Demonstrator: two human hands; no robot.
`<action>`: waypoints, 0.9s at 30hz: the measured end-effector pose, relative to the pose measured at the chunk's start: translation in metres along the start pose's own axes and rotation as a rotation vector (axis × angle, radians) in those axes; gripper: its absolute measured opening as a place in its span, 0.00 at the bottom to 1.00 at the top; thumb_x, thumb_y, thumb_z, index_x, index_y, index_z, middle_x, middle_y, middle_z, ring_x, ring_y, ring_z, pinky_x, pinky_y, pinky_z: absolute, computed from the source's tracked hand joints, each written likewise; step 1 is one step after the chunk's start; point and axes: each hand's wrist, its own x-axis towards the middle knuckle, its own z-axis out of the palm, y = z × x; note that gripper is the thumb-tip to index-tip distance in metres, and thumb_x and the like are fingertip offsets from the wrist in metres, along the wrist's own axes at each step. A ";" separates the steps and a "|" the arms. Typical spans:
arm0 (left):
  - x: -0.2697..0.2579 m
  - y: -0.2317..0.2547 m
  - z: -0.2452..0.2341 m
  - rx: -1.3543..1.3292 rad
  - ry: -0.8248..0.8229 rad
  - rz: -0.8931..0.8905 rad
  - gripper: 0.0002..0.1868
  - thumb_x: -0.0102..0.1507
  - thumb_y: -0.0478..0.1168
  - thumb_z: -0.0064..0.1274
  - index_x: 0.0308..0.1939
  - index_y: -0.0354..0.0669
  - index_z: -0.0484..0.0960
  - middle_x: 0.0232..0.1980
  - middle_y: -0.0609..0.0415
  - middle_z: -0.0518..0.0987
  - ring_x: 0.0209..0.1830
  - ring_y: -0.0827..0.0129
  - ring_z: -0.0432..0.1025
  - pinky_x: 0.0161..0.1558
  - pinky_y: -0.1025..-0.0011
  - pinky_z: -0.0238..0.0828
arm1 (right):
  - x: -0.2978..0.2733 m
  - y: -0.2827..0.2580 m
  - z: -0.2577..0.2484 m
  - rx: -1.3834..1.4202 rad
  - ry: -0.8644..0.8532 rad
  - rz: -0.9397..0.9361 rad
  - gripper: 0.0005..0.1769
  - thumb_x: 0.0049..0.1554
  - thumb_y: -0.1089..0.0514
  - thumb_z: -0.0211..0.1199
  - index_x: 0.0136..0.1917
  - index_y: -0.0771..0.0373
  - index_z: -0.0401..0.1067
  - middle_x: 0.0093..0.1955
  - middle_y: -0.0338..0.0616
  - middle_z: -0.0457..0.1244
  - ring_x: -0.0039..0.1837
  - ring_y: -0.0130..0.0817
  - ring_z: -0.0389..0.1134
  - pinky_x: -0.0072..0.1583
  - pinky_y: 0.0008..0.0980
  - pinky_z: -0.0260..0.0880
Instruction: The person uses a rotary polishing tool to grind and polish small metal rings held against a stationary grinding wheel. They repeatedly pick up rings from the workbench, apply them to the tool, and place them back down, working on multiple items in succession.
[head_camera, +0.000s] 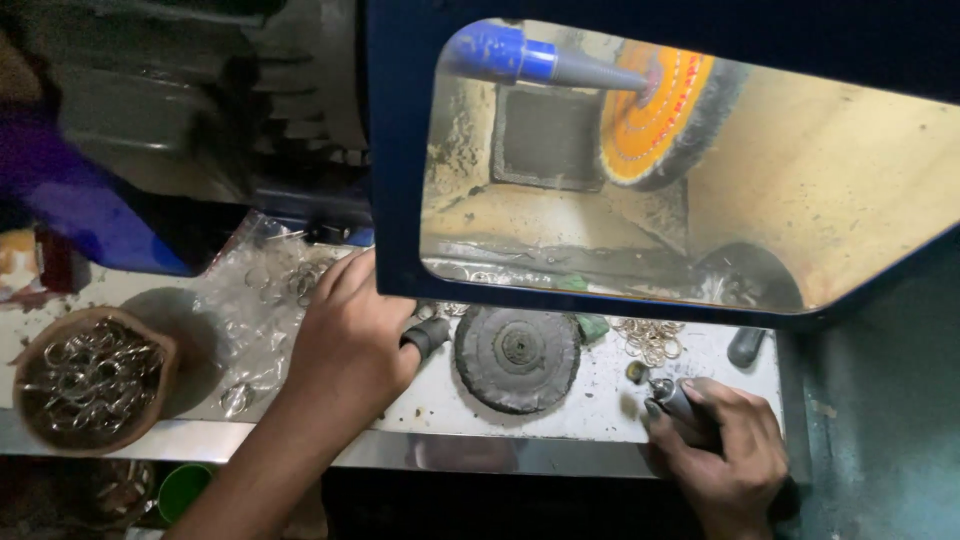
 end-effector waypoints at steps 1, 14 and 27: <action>-0.007 -0.002 0.002 -0.009 0.000 0.023 0.12 0.52 0.41 0.64 0.25 0.34 0.80 0.51 0.34 0.80 0.63 0.40 0.68 0.69 0.50 0.61 | 0.000 -0.001 0.000 -0.017 0.011 0.013 0.21 0.54 0.47 0.73 0.49 0.67 0.76 0.49 0.49 0.70 0.49 0.47 0.70 0.59 0.42 0.69; -0.047 -0.016 0.020 0.042 -0.035 -0.204 0.35 0.51 0.60 0.62 0.53 0.40 0.81 0.63 0.50 0.77 0.70 0.53 0.68 0.68 0.55 0.63 | -0.001 0.005 -0.004 -0.045 0.123 0.191 0.19 0.51 0.49 0.72 0.52 0.60 0.76 0.52 0.40 0.71 0.53 0.35 0.74 0.55 0.32 0.74; -0.003 0.174 0.004 0.454 -0.342 0.438 0.28 0.69 0.47 0.34 0.44 0.27 0.87 0.42 0.15 0.79 0.42 0.11 0.70 0.35 0.19 0.66 | -0.006 0.002 0.001 -0.092 0.081 0.178 0.17 0.52 0.50 0.72 0.53 0.58 0.76 0.53 0.38 0.71 0.54 0.36 0.74 0.56 0.34 0.72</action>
